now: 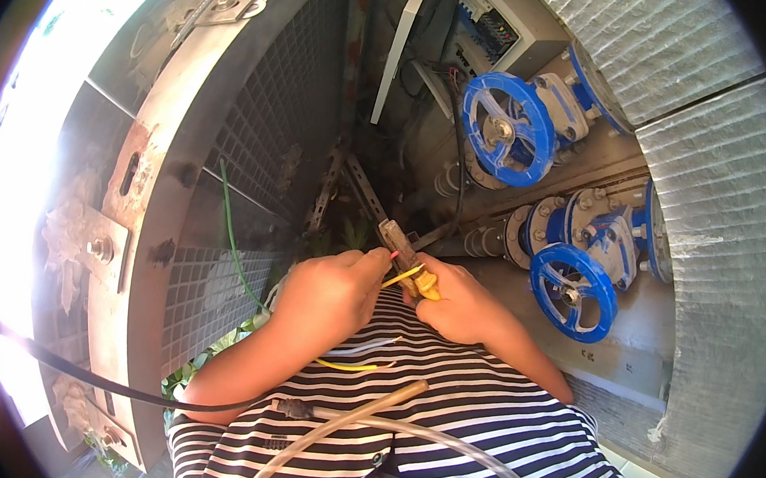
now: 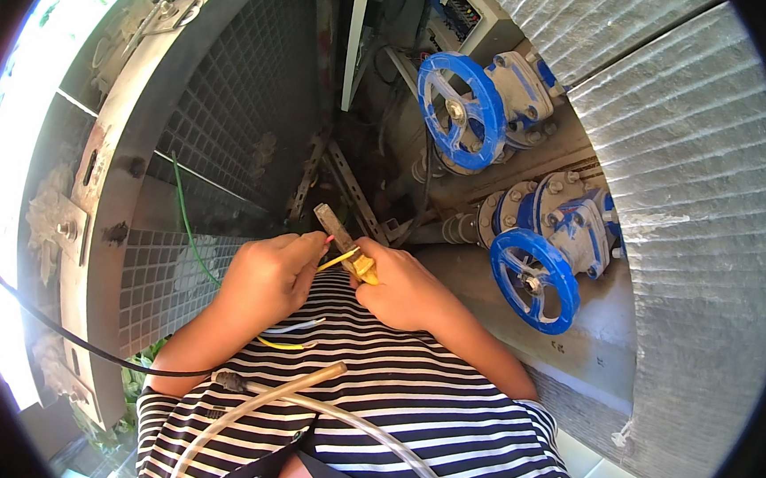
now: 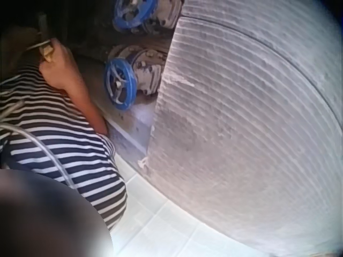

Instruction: The person strips insulation from several colored wires using a yellow-handled tool, then uses a screwdriver to work inside an electrical panel. The person also handles a bundle of wires and uses a knife to cut a white tie around them.

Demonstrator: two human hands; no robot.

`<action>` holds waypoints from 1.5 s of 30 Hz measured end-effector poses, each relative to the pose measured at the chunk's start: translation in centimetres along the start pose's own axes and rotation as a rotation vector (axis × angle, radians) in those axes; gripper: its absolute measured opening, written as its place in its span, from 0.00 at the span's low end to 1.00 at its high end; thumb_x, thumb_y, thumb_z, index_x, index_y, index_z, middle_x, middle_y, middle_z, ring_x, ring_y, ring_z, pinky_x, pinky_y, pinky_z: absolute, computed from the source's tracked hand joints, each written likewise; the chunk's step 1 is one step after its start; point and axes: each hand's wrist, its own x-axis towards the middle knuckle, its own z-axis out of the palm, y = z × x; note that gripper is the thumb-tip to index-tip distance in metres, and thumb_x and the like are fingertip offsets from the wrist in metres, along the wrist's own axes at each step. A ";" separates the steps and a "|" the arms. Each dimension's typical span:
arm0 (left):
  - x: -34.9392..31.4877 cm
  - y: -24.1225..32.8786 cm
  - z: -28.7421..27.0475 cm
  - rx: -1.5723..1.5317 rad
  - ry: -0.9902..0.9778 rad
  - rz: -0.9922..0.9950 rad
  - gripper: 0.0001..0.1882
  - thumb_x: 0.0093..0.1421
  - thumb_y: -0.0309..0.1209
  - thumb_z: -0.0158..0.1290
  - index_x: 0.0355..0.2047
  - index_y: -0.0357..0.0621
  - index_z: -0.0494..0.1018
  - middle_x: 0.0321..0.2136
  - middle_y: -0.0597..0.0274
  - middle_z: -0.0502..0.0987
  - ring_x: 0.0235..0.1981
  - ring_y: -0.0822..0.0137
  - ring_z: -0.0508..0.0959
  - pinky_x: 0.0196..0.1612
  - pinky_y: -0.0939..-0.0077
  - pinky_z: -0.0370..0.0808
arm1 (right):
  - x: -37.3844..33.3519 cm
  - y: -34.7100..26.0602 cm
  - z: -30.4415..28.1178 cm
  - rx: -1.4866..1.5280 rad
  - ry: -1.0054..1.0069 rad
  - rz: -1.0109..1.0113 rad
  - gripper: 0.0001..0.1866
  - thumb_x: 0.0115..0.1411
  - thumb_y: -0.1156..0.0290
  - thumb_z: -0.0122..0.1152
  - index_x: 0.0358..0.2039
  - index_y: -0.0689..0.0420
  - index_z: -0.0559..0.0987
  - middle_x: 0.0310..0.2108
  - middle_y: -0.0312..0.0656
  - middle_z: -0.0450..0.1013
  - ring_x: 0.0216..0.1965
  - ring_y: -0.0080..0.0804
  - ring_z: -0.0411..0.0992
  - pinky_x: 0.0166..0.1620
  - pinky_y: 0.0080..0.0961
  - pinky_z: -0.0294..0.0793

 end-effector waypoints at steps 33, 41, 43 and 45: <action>-2.5 -0.1 -2.4 -0.929 -0.356 -0.261 0.13 0.70 0.34 0.56 0.35 0.36 0.79 0.20 0.68 0.74 0.25 0.80 0.68 0.28 0.77 0.68 | -0.2 -1.4 -0.8 0.002 -0.327 -0.386 0.29 0.47 0.65 0.73 0.47 0.61 0.71 0.33 0.47 0.73 0.36 0.47 0.74 0.40 0.36 0.72; -2.1 1.1 -2.8 -0.732 -0.641 -0.234 0.17 0.70 0.35 0.56 0.28 0.34 0.77 0.16 0.61 0.69 0.20 0.76 0.63 0.24 0.72 0.64 | 0.5 -2.8 -1.6 0.029 -0.632 -0.370 0.16 0.49 0.64 0.73 0.27 0.65 0.80 0.17 0.41 0.72 0.19 0.27 0.66 0.24 0.30 0.65; -2.5 0.6 -2.4 -0.732 -0.679 -0.259 0.17 0.70 0.36 0.56 0.28 0.34 0.77 0.16 0.62 0.68 0.20 0.77 0.63 0.24 0.72 0.63 | 0.1 -3.1 -1.2 -0.085 -0.598 -0.357 0.15 0.50 0.64 0.74 0.28 0.64 0.82 0.16 0.42 0.71 0.18 0.27 0.66 0.23 0.31 0.64; -2.9 0.6 -2.3 -0.791 -0.669 -0.282 0.18 0.70 0.37 0.56 0.29 0.34 0.77 0.16 0.63 0.68 0.20 0.77 0.62 0.23 0.73 0.63 | -0.3 -2.4 -0.3 0.019 -0.518 -0.391 0.15 0.50 0.65 0.74 0.25 0.63 0.79 0.14 0.41 0.67 0.16 0.28 0.61 0.23 0.30 0.62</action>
